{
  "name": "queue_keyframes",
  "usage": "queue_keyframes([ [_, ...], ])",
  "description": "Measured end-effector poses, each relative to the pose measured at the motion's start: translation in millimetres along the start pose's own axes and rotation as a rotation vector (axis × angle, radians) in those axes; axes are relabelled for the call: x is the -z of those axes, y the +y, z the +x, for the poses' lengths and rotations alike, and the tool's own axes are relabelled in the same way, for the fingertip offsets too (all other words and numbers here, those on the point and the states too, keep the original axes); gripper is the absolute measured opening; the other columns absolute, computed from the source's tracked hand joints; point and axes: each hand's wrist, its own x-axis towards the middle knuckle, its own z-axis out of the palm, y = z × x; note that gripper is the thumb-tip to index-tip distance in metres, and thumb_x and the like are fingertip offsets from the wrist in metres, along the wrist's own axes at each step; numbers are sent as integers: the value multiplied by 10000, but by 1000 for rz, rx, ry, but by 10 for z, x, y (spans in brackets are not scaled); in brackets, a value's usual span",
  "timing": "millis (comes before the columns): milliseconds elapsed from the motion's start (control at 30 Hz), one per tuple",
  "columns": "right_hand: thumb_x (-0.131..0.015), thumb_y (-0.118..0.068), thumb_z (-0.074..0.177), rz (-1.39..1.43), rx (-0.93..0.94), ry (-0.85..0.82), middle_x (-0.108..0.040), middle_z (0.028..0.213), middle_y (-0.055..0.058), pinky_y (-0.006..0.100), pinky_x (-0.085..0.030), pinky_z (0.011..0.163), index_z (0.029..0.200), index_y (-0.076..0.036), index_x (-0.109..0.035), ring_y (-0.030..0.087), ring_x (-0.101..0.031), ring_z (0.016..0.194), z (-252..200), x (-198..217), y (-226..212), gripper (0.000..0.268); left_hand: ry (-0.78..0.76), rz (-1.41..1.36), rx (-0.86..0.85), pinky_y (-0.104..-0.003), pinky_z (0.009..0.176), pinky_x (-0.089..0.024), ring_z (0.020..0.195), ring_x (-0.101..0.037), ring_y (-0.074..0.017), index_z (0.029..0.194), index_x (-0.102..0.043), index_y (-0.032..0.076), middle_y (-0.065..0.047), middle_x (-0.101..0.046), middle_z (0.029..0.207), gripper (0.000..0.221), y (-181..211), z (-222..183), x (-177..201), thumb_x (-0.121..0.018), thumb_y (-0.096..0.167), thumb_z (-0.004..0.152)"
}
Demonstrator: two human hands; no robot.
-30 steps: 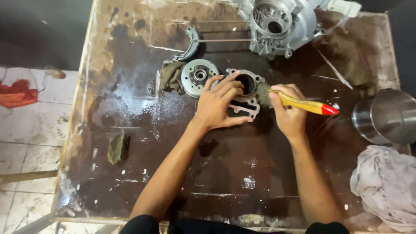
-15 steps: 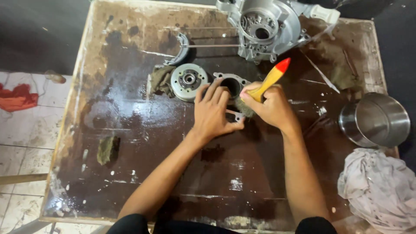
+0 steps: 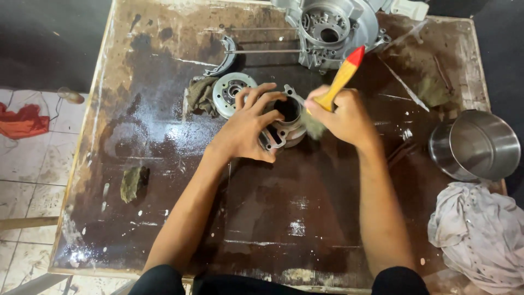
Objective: Cleaning motorcycle engine components with a brush and cleaning solution.
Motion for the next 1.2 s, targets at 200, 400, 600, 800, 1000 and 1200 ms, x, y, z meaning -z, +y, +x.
queue_keyframes([
  [200,-695,-86,1028,72,-21,277,-662,840,5,268,-481,692,1023,18,-696,58,-573,767,36,-177,250,104,-10,164,169,-558,1139,-216,1385,-401,-346,1129,-650,20,-172,-570,1313,758,483,96,-193,-882,407,520],
  [400,-703,-64,1029,-32,108,335,-687,891,19,268,-503,726,1019,23,-690,73,-625,798,56,-321,223,88,92,204,318,-541,1175,-239,1274,-525,-235,1115,-644,109,-52,-626,1157,540,284,-36,-735,-877,443,760],
  [600,-742,-68,974,50,-12,100,-689,856,65,276,-478,688,1009,18,-709,105,-578,757,-41,-14,131,99,-48,64,-32,-553,1133,-232,1364,-447,-251,974,-700,127,-34,-596,1325,624,-83,-50,-299,-918,466,497],
  [800,-748,-40,1010,-160,128,378,-668,878,113,321,-478,709,1011,24,-696,191,-627,764,-23,-176,231,83,-6,143,19,-578,1119,-226,1456,-313,-338,979,-776,183,-73,-498,1471,624,-32,-35,16,-930,355,399],
  [1000,-744,-47,985,-136,205,207,-689,891,123,350,-497,749,978,21,-687,238,-662,801,-14,-155,-36,89,-73,125,125,-554,1095,-265,1311,-438,-334,1055,-726,94,-113,-573,1292,746,311,82,11,-922,503,463],
  [1200,-790,-81,1009,-363,214,208,-737,1025,128,326,-518,833,1056,16,-712,256,-687,927,-95,118,-108,133,11,343,246,-525,1087,-315,1062,-587,-233,1009,-664,111,-37,-653,944,603,449,10,-762,-887,494,600],
])
